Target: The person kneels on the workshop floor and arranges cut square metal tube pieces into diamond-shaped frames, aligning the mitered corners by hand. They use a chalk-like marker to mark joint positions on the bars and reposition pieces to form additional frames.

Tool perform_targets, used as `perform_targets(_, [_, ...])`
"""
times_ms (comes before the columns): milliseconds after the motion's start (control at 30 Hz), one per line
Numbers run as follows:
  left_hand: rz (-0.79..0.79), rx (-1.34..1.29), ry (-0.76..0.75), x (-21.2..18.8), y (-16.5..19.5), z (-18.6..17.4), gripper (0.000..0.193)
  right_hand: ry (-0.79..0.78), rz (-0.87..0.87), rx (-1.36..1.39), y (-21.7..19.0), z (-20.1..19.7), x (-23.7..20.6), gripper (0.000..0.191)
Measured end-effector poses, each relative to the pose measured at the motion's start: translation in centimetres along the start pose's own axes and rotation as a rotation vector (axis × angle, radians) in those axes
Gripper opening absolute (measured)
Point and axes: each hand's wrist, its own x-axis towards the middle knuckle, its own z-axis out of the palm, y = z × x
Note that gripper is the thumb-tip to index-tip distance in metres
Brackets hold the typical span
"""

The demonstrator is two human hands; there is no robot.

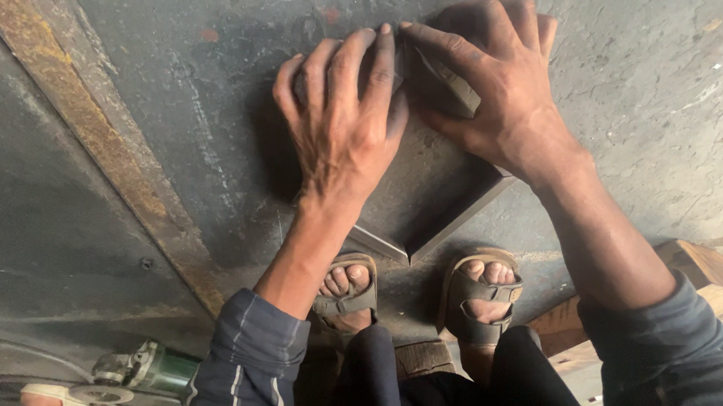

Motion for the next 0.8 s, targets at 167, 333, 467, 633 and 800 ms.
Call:
perform_targets(167, [0.014,-0.012,0.003,0.12,-0.27,-0.01,0.057,0.016,-0.015,-0.012,0.02,0.1,0.03,0.065])
perform_targets(333, [0.021,-0.027,0.017,0.13,-0.31,0.34,0.056,0.012,-0.014,-0.022,-0.15,-0.15,0.12,0.063])
perform_targets(467, [0.011,-0.035,0.016,0.01,-0.28,0.46,0.054,0.029,-0.039,-0.019,-0.41,-0.27,0.3,0.062])
perform_targets(633, [0.008,-0.05,0.022,-0.05,-0.39,0.55,0.059,0.03,-0.041,0.007,-0.64,-0.34,0.4,0.062])
perform_targets(800, [-0.006,-0.067,0.018,0.0,-0.45,0.67,0.062,0.037,-0.045,0.025,-0.66,-0.31,0.42,0.059])
